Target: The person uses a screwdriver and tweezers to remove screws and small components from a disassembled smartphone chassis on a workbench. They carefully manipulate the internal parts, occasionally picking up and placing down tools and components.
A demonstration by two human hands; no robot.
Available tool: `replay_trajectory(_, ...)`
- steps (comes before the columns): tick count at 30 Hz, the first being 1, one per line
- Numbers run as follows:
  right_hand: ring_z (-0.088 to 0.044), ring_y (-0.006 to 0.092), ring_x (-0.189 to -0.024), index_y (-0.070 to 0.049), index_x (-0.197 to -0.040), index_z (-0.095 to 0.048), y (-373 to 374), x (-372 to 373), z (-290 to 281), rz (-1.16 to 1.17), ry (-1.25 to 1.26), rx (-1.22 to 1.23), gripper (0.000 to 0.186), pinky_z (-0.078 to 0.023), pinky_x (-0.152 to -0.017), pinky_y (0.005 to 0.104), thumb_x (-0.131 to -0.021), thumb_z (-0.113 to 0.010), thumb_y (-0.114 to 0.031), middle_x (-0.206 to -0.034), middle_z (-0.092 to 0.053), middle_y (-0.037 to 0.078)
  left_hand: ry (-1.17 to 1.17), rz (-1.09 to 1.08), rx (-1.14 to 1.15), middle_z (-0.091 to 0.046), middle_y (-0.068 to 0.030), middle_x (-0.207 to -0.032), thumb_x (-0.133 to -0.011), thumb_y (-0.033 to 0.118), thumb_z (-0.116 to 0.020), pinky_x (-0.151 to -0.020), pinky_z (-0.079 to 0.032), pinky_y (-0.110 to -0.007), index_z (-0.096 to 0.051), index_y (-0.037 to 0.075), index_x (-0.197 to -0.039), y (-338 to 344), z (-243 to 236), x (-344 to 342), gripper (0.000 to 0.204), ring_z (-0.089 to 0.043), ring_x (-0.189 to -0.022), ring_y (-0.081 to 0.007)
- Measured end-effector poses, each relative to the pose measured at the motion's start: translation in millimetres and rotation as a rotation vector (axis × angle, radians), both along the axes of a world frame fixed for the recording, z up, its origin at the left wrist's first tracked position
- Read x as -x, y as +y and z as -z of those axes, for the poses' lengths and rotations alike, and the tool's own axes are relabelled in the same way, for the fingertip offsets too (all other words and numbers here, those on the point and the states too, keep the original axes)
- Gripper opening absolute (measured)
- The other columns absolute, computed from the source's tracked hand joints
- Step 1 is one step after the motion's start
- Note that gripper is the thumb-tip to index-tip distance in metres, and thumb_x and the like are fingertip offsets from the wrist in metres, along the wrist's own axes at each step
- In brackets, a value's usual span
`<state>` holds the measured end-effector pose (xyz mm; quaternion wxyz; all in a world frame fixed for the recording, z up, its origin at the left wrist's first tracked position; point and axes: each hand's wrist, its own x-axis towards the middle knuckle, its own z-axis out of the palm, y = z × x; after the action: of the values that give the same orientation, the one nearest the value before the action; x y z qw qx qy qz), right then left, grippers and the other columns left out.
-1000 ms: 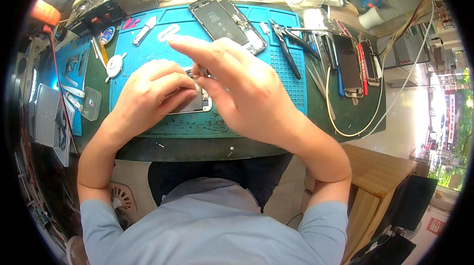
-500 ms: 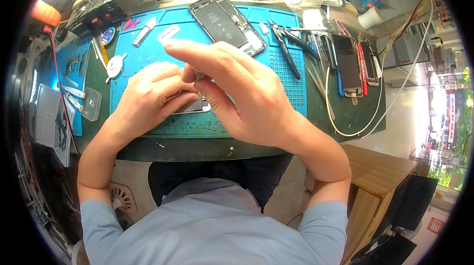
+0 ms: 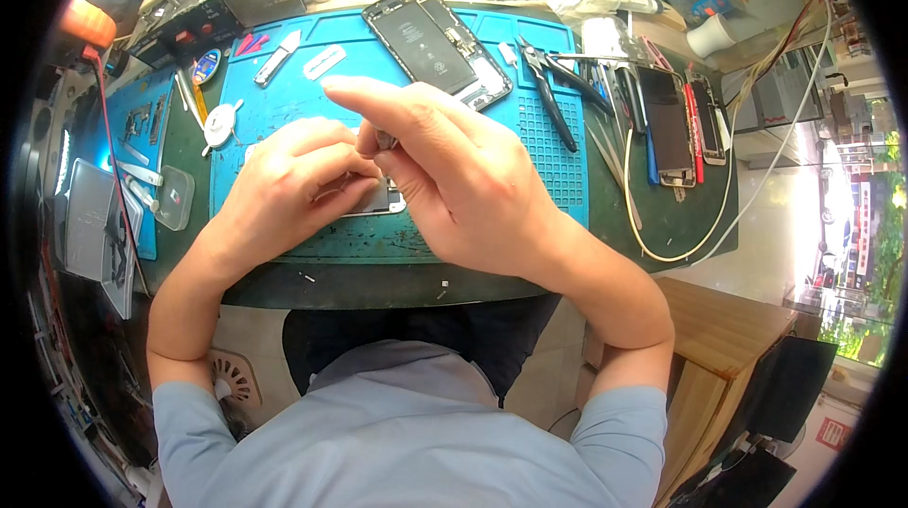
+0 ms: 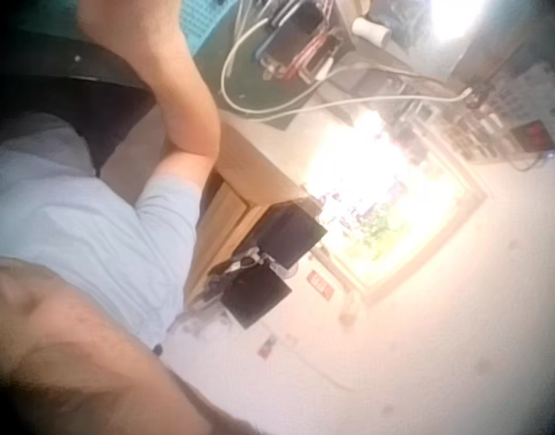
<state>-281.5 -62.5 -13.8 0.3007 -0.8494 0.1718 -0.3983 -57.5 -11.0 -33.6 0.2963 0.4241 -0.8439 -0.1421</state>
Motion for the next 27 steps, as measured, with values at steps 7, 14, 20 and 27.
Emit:
replay_trajectory(7, -0.070, 0.0170, -0.087, 0.000, -0.142, -0.061, 0, -1, 1, 0.015, 0.023, 0.005, 0.052, -0.058, -0.079, 0.0310, -0.092, -0.067, 0.012, -0.098, -0.072, 0.010, -0.006, 0.002, 0.004, -0.070, -0.0082, -0.102, -0.082, 0.008, -0.081, -0.080, -0.057, -0.041, -0.072, 0.007, -0.097, -1, 1, -1, 0.018, -0.068, -0.093, -0.0308)
replay_trajectory(14, -0.069, 0.0208, -0.081, -0.004, -0.135, -0.068, -5, -2, 7, 0.004, -0.008, 0.191, 0.050, -0.057, -0.068, 0.0318, -0.086, -0.079, 0.002, -0.098, -0.072, 0.010, 0.011, -0.017, 0.092, -0.064, -0.0070, -0.088, -0.086, 0.012, -0.076, -0.077, -0.054, -0.041, -0.067, 0.006, -0.090, -1, 1, 2, 0.012, -0.066, -0.086, -0.0289)
replay_trajectory(20, -0.070, 0.0223, -0.083, -0.001, -0.128, -0.072, -3, 2, -6, 0.000, 0.059, 0.199, 0.046, -0.058, -0.068, 0.0311, -0.084, -0.085, -0.007, -0.104, -0.076, 0.012, 0.014, -0.062, 0.108, -0.065, -0.0061, -0.088, -0.087, 0.012, -0.075, -0.074, -0.054, -0.040, -0.067, 0.006, -0.088, -4, 3, -1, 0.010, -0.066, -0.084, -0.0276)
replay_trajectory(27, -0.070, 0.0211, -0.089, -0.001, -0.136, -0.067, 1, -4, 0, -0.033, -0.001, 0.084, 0.047, -0.058, -0.074, 0.0316, -0.090, -0.074, 0.003, -0.114, -0.074, 0.014, 0.021, -0.067, 0.118, -0.066, -0.0060, -0.090, -0.086, 0.012, -0.075, -0.075, -0.054, -0.040, -0.066, 0.007, -0.089, -7, 0, -4, 0.011, -0.066, -0.085, -0.0272)
